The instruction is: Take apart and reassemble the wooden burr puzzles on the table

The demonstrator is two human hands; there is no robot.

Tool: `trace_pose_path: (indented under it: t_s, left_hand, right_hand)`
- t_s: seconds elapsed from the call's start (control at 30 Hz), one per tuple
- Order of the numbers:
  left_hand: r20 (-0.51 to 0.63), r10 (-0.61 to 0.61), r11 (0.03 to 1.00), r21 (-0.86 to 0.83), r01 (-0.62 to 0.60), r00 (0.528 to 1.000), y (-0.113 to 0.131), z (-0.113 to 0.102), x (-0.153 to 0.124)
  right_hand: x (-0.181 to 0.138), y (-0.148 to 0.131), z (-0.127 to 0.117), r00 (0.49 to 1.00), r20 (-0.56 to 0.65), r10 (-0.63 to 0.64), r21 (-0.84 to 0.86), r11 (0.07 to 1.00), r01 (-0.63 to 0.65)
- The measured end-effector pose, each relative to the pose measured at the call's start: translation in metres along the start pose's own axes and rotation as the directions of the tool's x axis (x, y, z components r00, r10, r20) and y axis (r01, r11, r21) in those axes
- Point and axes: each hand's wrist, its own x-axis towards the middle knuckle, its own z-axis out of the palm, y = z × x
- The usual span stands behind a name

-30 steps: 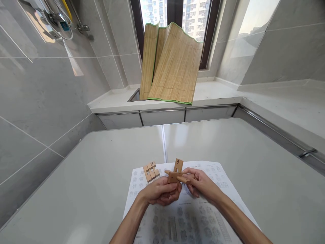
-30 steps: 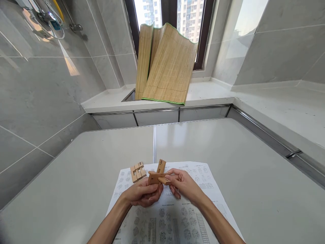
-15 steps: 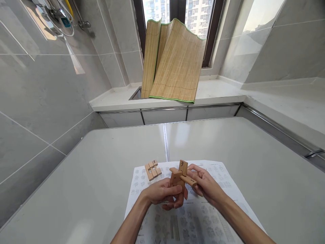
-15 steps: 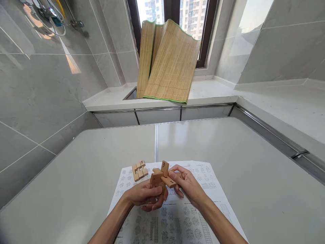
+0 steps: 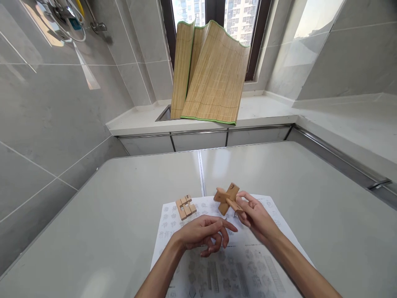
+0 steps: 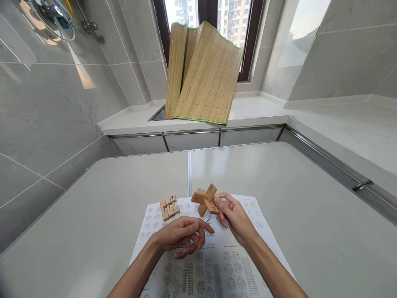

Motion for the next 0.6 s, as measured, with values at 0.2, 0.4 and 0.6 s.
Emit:
trace_pose_path:
  t_s: [0.2, 0.4, 0.6]
  left_hand:
    - [-0.060, -0.013, 1.000, 0.014, 0.013, 0.998, -0.001, -0.001, 0.000]
    - [-0.075, -0.014, 1.000, -0.001, 0.014, 0.997, 0.001, -0.001, 0.001]
    - [-0.057, -0.002, 1.000, -0.023, 0.001, 0.998, 0.002, -0.001, 0.001]
  right_hand:
    - [0.006, -0.011, -0.024, 0.903, -0.318, -0.290, -0.401, 0.904, 0.149]
    - [0.008, -0.013, -0.039, 0.736, -0.503, -0.452, -0.684, 0.730, -0.019]
    - [0.008, -0.014, -0.041, 0.695, -0.529, -0.488, -0.748, 0.655, -0.110]
